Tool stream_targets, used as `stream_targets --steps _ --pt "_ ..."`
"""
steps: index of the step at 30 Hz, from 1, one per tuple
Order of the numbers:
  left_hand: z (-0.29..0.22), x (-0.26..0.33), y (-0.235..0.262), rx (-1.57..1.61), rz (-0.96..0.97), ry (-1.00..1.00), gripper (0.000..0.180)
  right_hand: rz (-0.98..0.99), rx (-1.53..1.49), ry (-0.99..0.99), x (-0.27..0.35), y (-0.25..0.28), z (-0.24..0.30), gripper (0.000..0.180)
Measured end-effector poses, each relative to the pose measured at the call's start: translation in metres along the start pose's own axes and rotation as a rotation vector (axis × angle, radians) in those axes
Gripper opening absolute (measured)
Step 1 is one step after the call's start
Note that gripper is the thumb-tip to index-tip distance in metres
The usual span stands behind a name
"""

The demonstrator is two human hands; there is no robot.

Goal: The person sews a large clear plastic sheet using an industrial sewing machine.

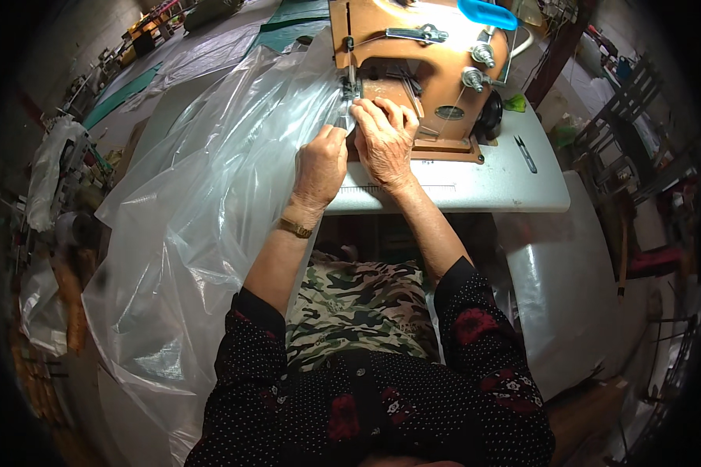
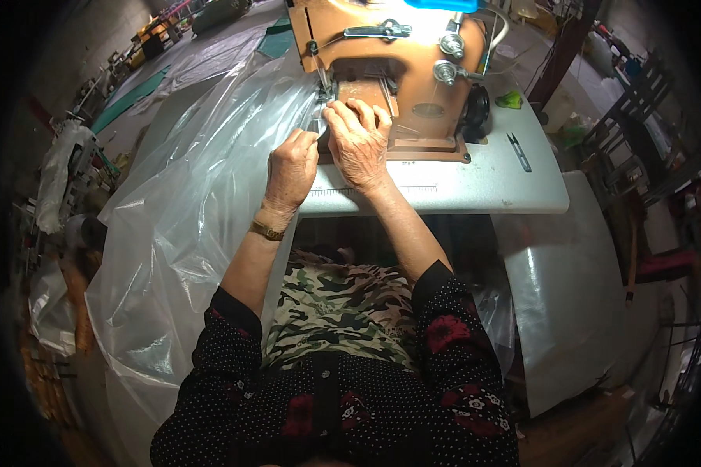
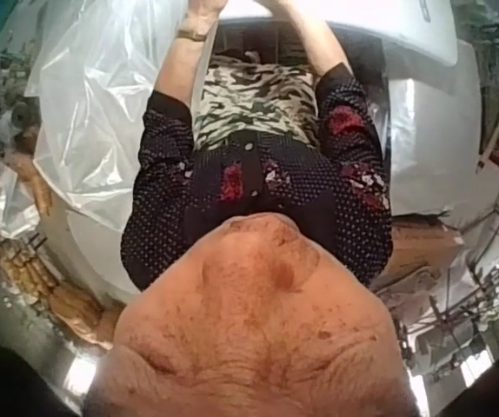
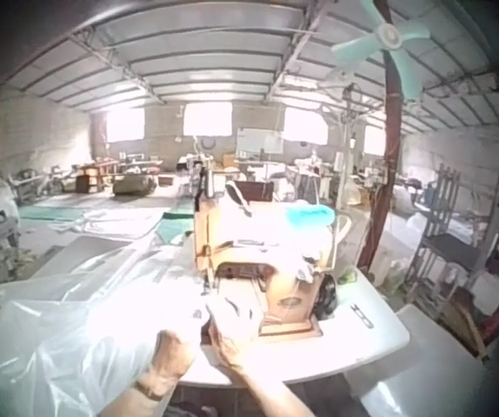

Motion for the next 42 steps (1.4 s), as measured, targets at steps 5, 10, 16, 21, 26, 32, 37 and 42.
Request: stream_targets --steps 5,10,16,21,26,32,37,42 --pt "0.001 0.001 -0.004 -0.013 0.005 -0.007 0.008 0.009 0.030 -0.001 -0.001 0.001 -0.001 0.032" --pt "0.005 0.002 -0.002 -0.015 0.029 0.033 0.011 0.005 0.043 0.008 0.001 0.000 0.003 0.035" --pt "0.001 0.000 -0.003 0.010 -0.013 -0.015 0.004 0.014 0.069 0.009 0.002 -0.002 0.000 0.039" --pt "0.004 -0.004 -0.004 -0.025 0.043 0.039 0.008 0.000 0.069 0.010 0.001 -0.003 0.001 0.040" --pt "0.005 -0.007 0.002 -0.047 0.076 0.023 0.010 0.004 0.051 0.008 0.000 -0.001 0.006 0.042" --pt "0.004 -0.017 0.038 -0.026 0.165 0.039 0.020 0.027 0.072 0.015 0.003 0.001 -0.001 0.044" --pt "0.020 -0.006 0.059 -0.211 0.050 0.007 0.019 -0.006 0.059 0.008 0.003 0.008 0.000 0.047" --pt "0.054 0.029 0.060 -0.287 0.031 0.023 0.028 0.100 -0.008 0.111 0.015 0.043 0.011 0.042"
Point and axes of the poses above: each hand's wrist, its own x-axis away from the middle knuckle, its own y-axis out of the back of the hand, z = x × y, the point moved 5 cm from there along -x, towards the middle knuckle, and after that the axes turned 13 degrees about -y, right-handed, at the moved point
